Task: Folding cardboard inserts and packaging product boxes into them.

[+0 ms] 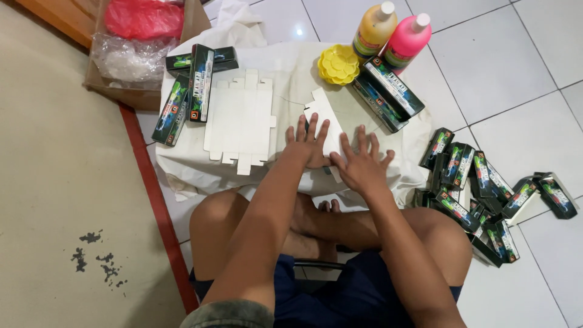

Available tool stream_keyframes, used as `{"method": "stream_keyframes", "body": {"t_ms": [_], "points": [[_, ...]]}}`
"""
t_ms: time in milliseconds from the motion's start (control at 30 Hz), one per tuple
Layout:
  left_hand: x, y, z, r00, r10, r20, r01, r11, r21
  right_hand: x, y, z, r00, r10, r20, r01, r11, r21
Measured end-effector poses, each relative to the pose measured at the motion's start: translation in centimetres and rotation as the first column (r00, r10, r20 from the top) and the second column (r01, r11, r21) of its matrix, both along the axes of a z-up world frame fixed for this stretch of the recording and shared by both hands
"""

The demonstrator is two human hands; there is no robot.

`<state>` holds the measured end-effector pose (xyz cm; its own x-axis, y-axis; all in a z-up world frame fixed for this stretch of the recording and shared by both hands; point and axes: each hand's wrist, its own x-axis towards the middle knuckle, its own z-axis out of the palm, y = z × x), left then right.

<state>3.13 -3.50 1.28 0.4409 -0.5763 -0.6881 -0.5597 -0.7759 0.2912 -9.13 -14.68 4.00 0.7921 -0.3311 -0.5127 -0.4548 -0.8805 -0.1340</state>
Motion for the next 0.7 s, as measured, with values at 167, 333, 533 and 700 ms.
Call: {"method": "stream_keyframes", "body": {"t_ms": [167, 333, 533, 700], "points": [[-0.4, 0.0, -1.0, 1.0, 0.008, 0.002, -0.008, 1.0, -0.015, 0.4, -0.5, -0.6, 1.0, -0.005, -0.001, 0.005, 1.0, 0.005], [-0.5, 0.4, -0.1, 0.999, 0.049, -0.02, -0.05, 0.998, -0.048, -2.4, -0.7, 0.7, 0.995, 0.04, -0.093, -0.043, 0.998, -0.036], [-0.5, 0.5, -0.6, 0.998, 0.053, -0.025, -0.053, 0.998, -0.04, -3.6, -0.6, 0.2, 0.989, 0.056, -0.139, -0.057, 0.998, -0.004], [-0.5, 0.2, -1.6, 0.998, 0.057, 0.006, -0.057, 0.998, -0.038, -2.4, -0.2, 0.4, 0.989, 0.097, -0.11, -0.099, 0.995, -0.009]]}}
